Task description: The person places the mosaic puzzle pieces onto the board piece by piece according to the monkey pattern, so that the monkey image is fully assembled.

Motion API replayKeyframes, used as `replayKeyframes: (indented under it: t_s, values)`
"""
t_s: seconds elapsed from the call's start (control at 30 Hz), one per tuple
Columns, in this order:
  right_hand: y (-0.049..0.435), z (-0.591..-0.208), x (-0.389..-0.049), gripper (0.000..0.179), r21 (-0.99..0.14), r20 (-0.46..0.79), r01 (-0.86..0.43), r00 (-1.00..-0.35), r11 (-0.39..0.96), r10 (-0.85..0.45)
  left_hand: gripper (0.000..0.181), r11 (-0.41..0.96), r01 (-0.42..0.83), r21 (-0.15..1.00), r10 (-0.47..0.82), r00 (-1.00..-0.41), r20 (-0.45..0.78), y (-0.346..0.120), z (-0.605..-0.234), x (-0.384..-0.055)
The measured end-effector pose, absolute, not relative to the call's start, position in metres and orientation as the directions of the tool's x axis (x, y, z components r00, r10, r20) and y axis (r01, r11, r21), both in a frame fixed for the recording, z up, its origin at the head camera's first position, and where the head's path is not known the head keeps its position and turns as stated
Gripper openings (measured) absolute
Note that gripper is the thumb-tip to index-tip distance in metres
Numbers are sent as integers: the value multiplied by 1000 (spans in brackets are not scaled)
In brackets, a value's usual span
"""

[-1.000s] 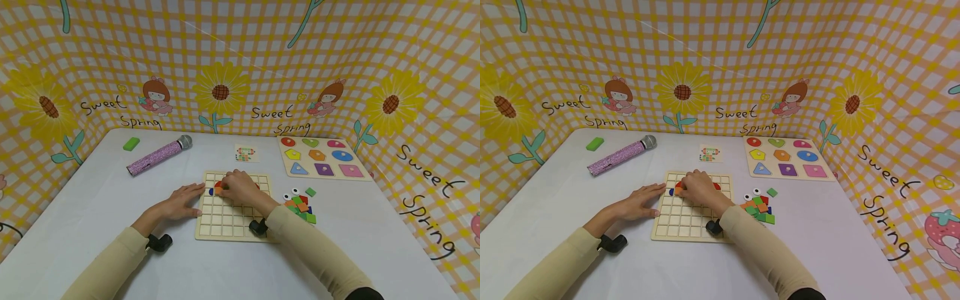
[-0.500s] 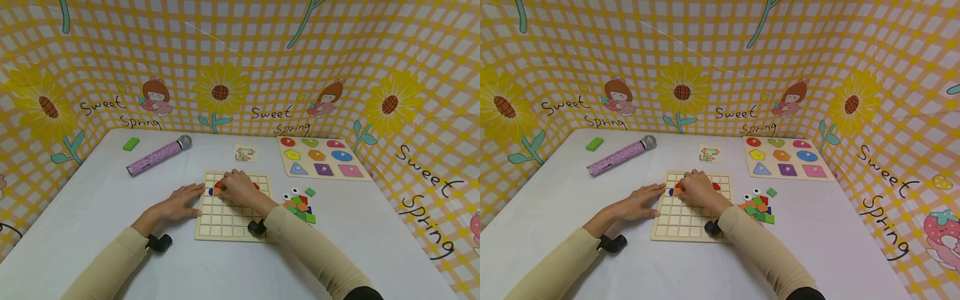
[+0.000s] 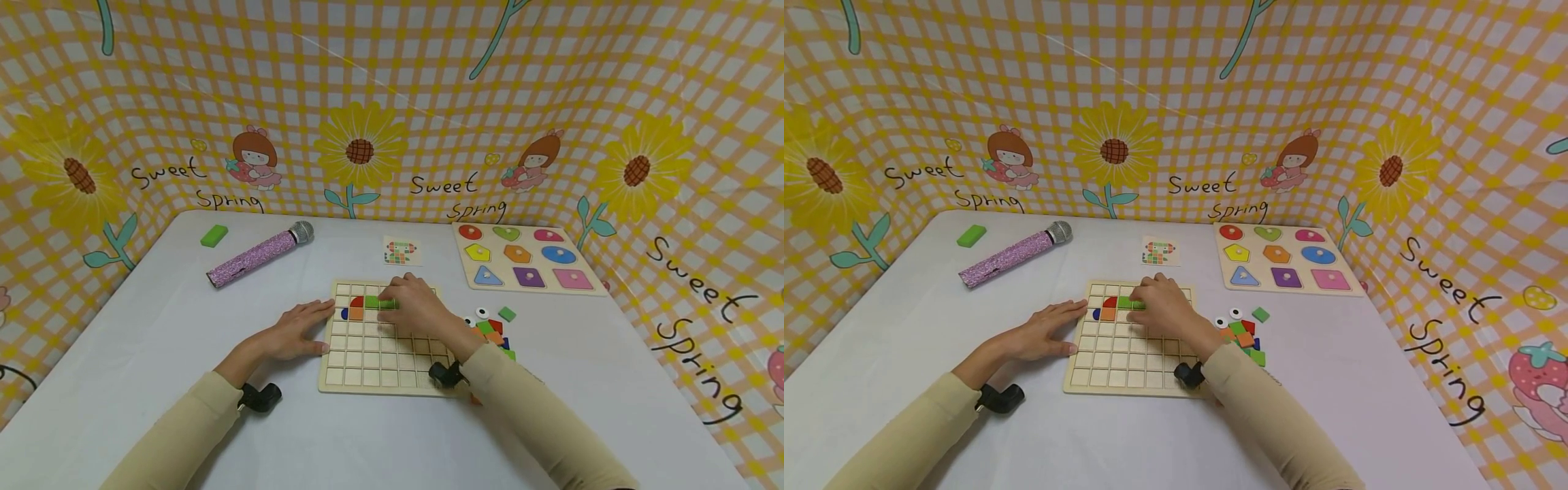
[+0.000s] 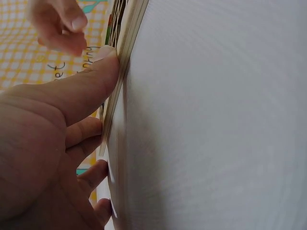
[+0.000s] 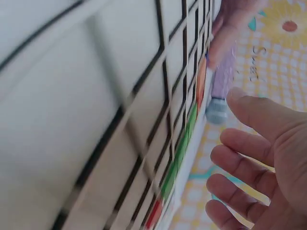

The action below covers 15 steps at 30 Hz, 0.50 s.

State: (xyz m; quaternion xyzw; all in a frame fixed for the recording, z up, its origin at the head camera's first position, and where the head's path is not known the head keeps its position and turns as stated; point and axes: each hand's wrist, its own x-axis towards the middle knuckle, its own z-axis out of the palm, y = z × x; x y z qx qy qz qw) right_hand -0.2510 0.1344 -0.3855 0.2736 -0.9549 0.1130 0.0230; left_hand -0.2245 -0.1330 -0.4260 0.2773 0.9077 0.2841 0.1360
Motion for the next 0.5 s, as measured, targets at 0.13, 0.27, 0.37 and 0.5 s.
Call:
replayKeyframes:
  t_s: [0.13, 0.27, 0.37, 0.5]
  values:
    - [163, -383, -247, 31, -216, 138, -508, -861, 834, -489, 75, 682, 428, 592, 582, -808, -86, -133, -425, -224]
    - [193, -383, -243, 31, -220, 149, -469, -883, 856, -445, 74, 681, 432, 592, 586, -805, -86, -133, -425, -224]
    - [212, -386, -241, 31, -204, 150, -434, -900, 877, -410, 74, 678, 439, 590, 591, -802, -83, -134, -426, -224]
    - [232, -390, -240, 33, -191, 122, -376, -926, 907, -358, 74, 669, 451, 591, 599, -798, -69, -134, -426, -224]
